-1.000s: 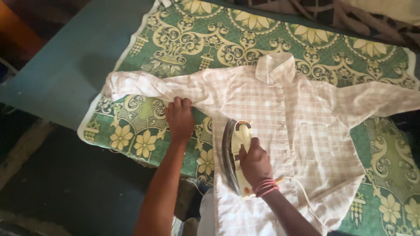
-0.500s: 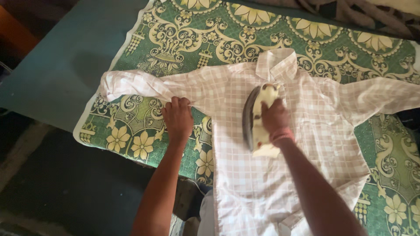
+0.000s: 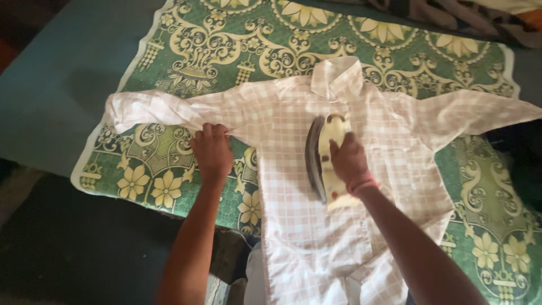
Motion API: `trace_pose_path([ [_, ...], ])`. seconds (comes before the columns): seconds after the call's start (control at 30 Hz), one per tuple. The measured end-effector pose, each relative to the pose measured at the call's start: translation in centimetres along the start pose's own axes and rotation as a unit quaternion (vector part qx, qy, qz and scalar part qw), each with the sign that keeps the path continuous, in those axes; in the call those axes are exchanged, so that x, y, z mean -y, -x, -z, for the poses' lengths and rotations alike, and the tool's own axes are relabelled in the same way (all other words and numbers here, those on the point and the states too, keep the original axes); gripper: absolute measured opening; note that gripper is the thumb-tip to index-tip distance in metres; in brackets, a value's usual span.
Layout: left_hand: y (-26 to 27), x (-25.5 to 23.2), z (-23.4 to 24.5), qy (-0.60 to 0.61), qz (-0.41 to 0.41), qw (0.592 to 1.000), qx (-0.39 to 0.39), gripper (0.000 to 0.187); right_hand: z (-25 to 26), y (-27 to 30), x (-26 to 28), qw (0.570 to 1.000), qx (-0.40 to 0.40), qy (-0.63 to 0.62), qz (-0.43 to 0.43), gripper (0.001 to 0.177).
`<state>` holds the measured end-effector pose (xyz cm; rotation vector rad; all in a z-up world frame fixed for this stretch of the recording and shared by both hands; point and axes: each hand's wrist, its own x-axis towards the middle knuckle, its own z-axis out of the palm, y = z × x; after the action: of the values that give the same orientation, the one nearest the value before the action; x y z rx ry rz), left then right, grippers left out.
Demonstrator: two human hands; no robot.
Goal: The person lays a checkered shirt flat on a patterned ironing board, smooths the fabric, and uses a steam iron to press the shirt. The person irons the body and sleeves, adjusting the shirt as needed.
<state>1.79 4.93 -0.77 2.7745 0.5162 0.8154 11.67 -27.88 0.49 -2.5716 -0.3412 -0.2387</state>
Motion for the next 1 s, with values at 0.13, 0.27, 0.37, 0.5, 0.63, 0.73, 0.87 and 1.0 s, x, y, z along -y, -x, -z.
trace_pose_path([
  [0.13, 0.2, 0.1, -0.2, -0.007, -0.008, 1.0, -0.019, 0.013, 2.2, 3.9, 2.0, 0.999, 0.038, -0.009, 0.002, 0.035],
  [0.27, 0.2, 0.0, -0.1, -0.011, -0.011, 1.0, -0.019, 0.013, 1.8, 4.8, 3.6, 0.999, 0.027, 0.015, -0.009, 0.036],
  [0.37, 0.3, 0.0, 0.0, -0.005, -0.01, 1.0, -0.021, 0.013, 1.0, 3.8, 3.4, 1.0, 0.015, 0.022, -0.013, 0.037],
  [0.5, 0.1, -0.1, 0.1, 0.011, 0.0, 1.0, -0.019, 0.014, -0.5, 0.9, 2.2, 0.999, 0.006, 0.037, -0.015, 0.037],
  [0.63, -0.2, -0.1, 0.1, 0.012, 0.005, 1.0, -0.007, 0.015, -2.3, -3.6, 0.2, 1.0, -0.015, 0.001, 0.024, 0.038],
  [0.73, -0.2, -0.1, 0.1, -0.003, 0.004, 1.0, 0.003, 0.015, -3.4, -6.7, -0.2, 0.999, -0.043, 0.023, 0.01, 0.04],
  [0.87, -0.2, -0.2, 0.1, -0.016, 0.006, 1.0, 0.016, 0.016, -2.9, -8.2, 0.4, 0.999, -0.01, -0.029, -0.018, 0.04],
  [1.0, -0.3, -0.2, 0.3, -0.017, 0.009, 0.999, 0.035, 0.017, -0.9, -7.6, 2.5, 0.993, 0.043, -0.066, -0.084, 0.04],
])
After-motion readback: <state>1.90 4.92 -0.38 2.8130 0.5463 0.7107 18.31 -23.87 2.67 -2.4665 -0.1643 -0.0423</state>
